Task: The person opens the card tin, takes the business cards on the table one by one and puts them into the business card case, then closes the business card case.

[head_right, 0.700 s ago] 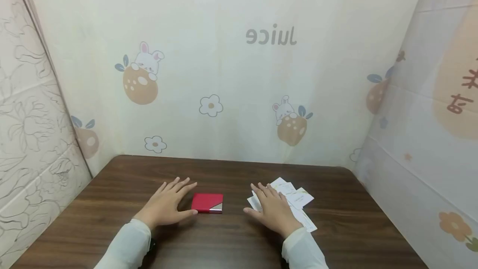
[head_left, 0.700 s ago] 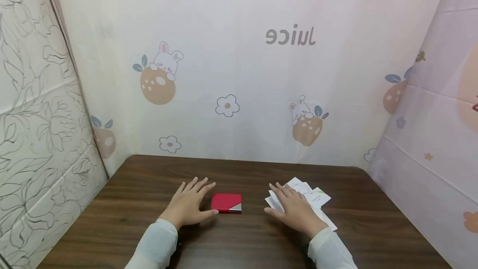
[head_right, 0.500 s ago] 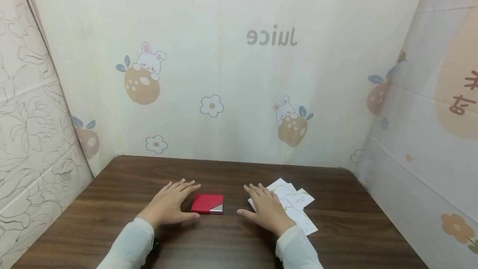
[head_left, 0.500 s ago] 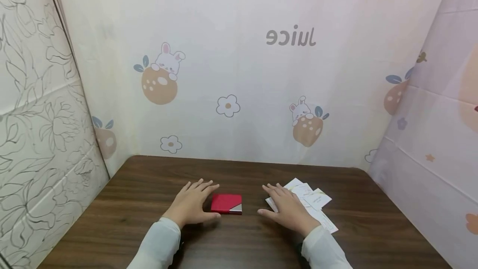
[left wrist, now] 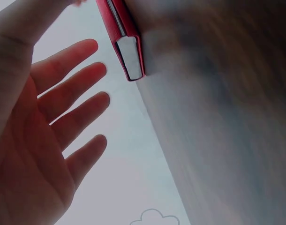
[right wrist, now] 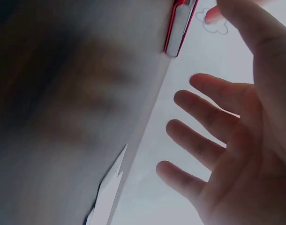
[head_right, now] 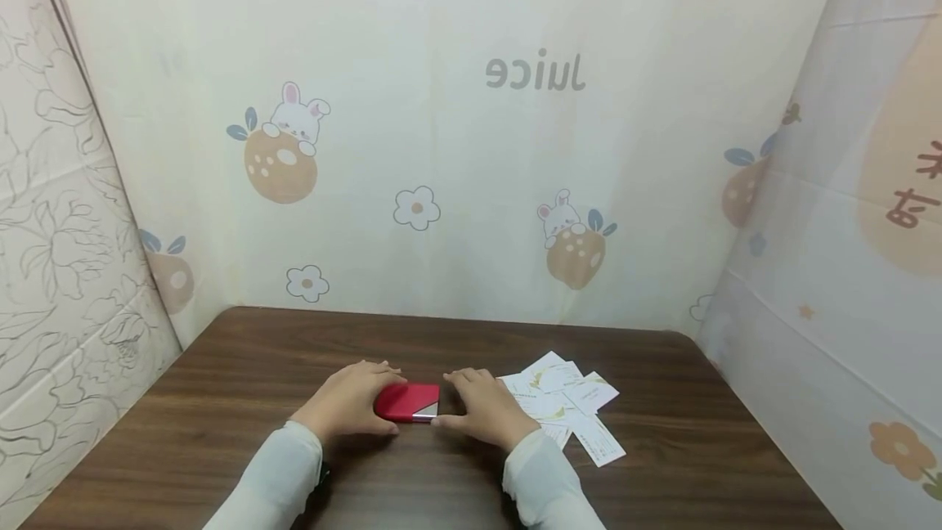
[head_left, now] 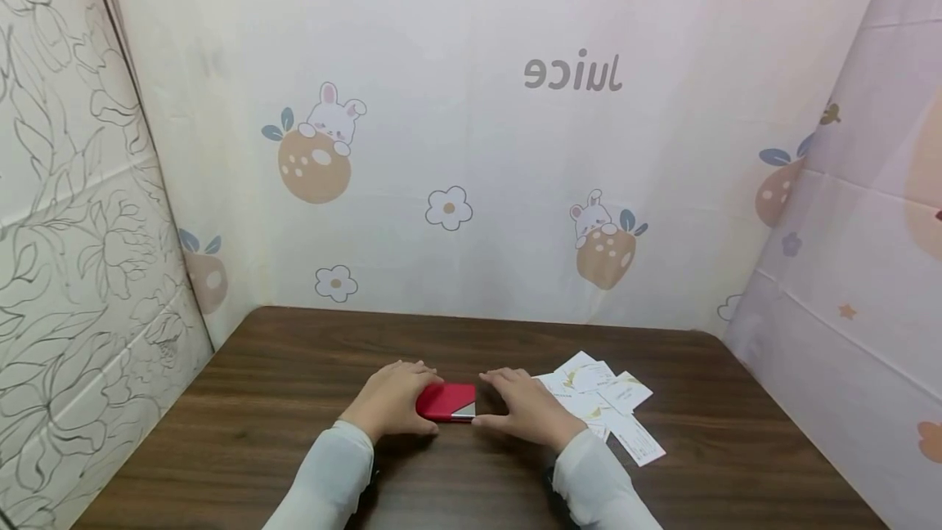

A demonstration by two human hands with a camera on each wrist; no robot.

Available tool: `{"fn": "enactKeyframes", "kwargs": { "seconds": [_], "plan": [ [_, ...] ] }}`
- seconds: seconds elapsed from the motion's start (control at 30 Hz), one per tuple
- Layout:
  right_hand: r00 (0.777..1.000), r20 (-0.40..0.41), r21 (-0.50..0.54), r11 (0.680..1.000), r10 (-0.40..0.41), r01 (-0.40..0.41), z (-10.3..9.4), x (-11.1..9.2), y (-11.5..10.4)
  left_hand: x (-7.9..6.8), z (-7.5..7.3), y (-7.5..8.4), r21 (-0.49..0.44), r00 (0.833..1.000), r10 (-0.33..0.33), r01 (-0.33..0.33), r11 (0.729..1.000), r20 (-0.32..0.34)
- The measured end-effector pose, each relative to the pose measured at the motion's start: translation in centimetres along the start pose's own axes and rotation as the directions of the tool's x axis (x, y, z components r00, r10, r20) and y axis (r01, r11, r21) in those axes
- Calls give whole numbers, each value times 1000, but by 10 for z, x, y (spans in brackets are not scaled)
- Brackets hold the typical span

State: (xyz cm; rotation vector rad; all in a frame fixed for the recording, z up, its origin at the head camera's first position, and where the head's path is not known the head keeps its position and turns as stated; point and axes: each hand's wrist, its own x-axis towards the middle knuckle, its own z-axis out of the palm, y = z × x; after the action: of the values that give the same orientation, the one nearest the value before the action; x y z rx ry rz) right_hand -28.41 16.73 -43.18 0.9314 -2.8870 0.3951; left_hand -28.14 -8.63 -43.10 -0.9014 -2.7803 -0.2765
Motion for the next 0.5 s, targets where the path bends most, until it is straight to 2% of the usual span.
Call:
{"fn": "enactKeyframes", "kwargs": {
  "seconds": [0.23, 0.5],
  "plan": [
    [995, 89, 16, 999, 37, -39, 7, 15, -11, 6, 5, 0, -67, 999, -25, 28, 997, 49],
    [990, 120, 6, 998, 67, -69, 10, 22, -12, 10, 4, -1, -111, 995, -48, 57, 992, 85]
  ]
}}
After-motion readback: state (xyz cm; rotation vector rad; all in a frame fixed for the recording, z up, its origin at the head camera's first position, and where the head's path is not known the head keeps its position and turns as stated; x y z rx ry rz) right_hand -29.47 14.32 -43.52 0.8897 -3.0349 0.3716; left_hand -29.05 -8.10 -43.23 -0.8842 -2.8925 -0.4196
